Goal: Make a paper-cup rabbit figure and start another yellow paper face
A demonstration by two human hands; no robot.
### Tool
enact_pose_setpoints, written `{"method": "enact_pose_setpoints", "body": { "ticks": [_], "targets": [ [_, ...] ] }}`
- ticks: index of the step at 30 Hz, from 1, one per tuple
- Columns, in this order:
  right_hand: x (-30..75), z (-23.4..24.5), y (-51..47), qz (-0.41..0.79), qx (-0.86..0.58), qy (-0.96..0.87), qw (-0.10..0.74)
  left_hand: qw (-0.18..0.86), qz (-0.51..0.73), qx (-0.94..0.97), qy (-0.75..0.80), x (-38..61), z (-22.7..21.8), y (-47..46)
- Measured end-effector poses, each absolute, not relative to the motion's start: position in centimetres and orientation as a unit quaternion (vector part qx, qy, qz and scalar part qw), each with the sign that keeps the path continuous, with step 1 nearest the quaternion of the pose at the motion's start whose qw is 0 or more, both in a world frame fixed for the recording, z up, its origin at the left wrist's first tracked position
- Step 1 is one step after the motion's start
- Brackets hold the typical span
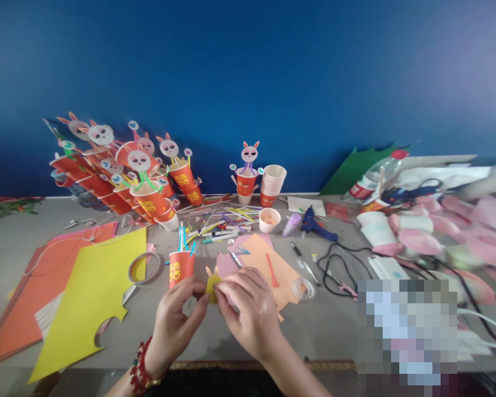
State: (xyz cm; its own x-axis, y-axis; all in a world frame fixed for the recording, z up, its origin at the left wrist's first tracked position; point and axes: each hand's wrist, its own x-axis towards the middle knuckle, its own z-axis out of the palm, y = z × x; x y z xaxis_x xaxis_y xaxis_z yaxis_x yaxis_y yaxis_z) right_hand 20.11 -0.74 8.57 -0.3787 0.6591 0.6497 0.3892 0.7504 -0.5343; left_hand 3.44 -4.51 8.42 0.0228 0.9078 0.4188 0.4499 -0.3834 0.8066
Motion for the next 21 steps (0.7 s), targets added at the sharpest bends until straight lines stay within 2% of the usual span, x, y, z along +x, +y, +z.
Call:
{"method": "enact_pose_setpoints", "body": {
  "ticks": [21],
  "targets": [
    [20.38, 8.43, -0.65, 0.153, -0.315, -0.831, 0.433, 0.241, 0.481, 0.673, 0.507, 3.28, 8.28, -4.62]
  ]
}}
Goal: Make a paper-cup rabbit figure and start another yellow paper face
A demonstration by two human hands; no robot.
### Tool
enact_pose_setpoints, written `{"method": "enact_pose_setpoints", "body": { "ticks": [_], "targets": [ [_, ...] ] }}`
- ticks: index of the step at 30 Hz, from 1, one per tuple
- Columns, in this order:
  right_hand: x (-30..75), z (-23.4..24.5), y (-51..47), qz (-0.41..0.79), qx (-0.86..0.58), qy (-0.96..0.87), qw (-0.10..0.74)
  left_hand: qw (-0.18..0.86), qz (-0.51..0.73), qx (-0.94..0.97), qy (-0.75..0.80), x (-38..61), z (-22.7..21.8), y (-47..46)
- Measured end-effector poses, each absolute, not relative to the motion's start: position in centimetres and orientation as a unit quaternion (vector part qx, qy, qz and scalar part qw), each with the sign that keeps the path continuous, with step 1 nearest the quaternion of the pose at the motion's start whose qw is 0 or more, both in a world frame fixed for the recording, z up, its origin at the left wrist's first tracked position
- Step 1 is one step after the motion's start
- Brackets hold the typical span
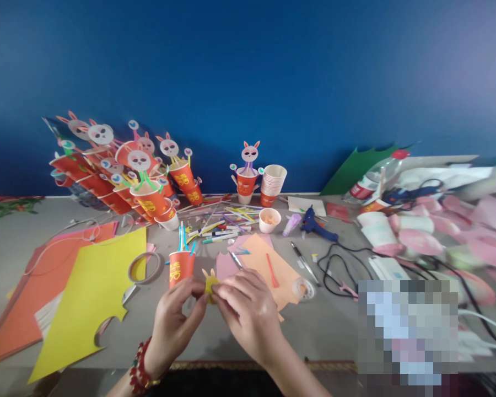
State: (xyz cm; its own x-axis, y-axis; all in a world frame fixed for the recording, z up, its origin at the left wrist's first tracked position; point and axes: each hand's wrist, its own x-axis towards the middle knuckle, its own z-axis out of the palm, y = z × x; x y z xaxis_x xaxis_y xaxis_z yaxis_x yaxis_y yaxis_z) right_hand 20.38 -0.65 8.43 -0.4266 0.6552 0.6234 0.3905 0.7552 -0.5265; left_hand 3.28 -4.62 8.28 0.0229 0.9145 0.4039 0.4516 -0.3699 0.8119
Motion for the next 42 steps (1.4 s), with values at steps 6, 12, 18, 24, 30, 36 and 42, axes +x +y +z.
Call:
{"method": "enact_pose_setpoints", "body": {
  "ticks": [6, 12, 18, 24, 30, 36, 42],
  "targets": [
    [20.54, 8.6, -0.62, 0.178, -0.318, -0.816, 0.449, 0.238, 0.479, 0.673, 0.511, 3.36, 8.44, -4.65],
    [20.34, 8.63, -0.59, 0.173, -0.317, -0.813, 0.456, 0.237, 0.483, 0.676, 0.503, 3.44, 8.47, -4.6],
    [20.27, 8.46, -0.67, 0.185, -0.317, -0.81, 0.457, 0.24, 0.483, 0.678, 0.499, 3.48, 8.55, -4.59],
    [20.39, 8.38, -0.62, 0.17, -0.319, -0.815, 0.452, 0.239, 0.484, 0.678, 0.498, 3.49, 8.46, -4.56],
    [20.49, 8.5, -0.65, 0.16, -0.319, -0.819, 0.448, 0.234, 0.484, 0.674, 0.506, 3.45, 8.54, -4.55],
    [20.66, 8.74, -0.6, 0.179, -0.315, -0.817, 0.449, 0.23, 0.487, 0.672, 0.508, 3.51, 8.66, -4.54],
    [20.52, 8.63, -0.62, 0.168, -0.314, -0.816, 0.456, 0.239, 0.487, 0.673, 0.503, 3.45, 8.49, -4.59]
  ]
}}
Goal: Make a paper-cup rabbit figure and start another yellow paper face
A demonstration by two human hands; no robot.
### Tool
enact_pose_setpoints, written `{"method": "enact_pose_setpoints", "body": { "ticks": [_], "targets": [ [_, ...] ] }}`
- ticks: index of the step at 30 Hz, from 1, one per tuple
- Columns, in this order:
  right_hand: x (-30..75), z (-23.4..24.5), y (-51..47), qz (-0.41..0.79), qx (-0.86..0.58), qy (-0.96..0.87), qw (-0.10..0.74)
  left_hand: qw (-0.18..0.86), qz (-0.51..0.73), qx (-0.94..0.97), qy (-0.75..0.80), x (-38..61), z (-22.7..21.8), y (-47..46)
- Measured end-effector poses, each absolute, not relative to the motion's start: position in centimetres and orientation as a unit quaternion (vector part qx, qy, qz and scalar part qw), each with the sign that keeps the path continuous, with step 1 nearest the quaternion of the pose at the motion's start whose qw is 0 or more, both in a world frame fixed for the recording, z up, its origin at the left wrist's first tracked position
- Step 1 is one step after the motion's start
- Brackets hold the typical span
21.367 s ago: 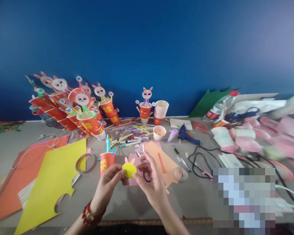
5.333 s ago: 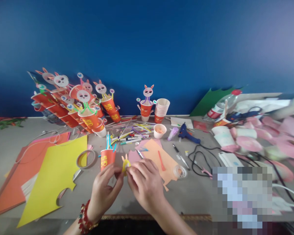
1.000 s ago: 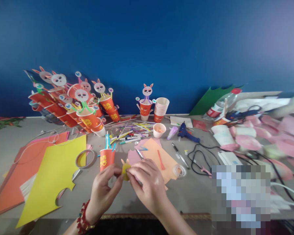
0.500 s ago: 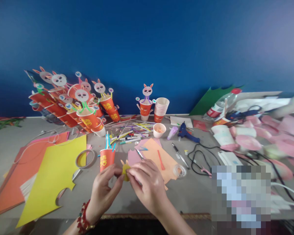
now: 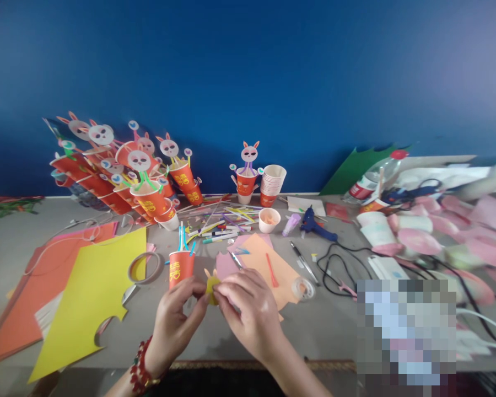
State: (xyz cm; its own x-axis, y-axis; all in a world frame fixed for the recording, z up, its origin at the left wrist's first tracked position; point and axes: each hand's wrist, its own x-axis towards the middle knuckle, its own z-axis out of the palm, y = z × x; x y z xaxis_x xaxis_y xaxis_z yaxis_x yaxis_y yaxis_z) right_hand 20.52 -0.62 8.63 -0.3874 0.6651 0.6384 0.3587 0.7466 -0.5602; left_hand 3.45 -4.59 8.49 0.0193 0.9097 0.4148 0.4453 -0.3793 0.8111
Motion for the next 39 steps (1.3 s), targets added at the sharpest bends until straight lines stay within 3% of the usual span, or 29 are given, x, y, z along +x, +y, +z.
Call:
{"method": "enact_pose_setpoints", "body": {
  "ticks": [39],
  "targets": [
    [20.73, 8.94, -0.61, 0.197, -0.305, -0.82, 0.442, 0.249, 0.486, 0.672, 0.501, 3.46, 8.52, -4.6]
  ]
}}
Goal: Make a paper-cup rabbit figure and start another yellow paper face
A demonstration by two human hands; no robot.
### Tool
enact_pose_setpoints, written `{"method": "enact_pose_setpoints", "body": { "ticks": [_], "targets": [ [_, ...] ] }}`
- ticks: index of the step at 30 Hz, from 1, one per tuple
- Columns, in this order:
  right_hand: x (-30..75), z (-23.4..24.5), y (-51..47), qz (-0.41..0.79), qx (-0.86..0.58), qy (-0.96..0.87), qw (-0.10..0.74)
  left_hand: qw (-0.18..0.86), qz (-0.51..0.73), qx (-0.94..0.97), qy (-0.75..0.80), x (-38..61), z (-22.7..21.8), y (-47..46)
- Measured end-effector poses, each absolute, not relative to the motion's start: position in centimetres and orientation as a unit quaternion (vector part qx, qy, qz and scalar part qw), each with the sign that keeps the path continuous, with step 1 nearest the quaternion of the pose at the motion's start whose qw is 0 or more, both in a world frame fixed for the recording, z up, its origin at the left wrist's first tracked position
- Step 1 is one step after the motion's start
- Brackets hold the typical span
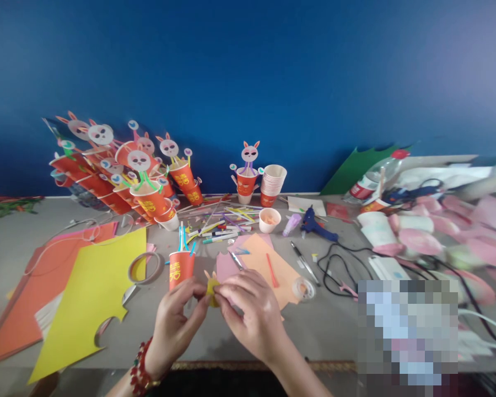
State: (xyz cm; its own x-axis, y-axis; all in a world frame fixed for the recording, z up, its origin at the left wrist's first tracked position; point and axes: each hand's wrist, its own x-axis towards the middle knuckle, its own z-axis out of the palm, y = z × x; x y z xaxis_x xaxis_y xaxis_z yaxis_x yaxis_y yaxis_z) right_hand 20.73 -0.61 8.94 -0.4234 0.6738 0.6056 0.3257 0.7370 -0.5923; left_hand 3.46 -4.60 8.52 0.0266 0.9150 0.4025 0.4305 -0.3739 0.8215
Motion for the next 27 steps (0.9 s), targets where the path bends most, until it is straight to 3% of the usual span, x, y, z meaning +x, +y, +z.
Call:
{"method": "enact_pose_setpoints", "body": {
  "ticks": [27],
  "targets": [
    [20.38, 8.83, -0.86, 0.251, -0.34, -0.788, 0.448, 0.229, 0.478, 0.703, 0.474, 3.38, 8.65, -4.6]
  ]
}}
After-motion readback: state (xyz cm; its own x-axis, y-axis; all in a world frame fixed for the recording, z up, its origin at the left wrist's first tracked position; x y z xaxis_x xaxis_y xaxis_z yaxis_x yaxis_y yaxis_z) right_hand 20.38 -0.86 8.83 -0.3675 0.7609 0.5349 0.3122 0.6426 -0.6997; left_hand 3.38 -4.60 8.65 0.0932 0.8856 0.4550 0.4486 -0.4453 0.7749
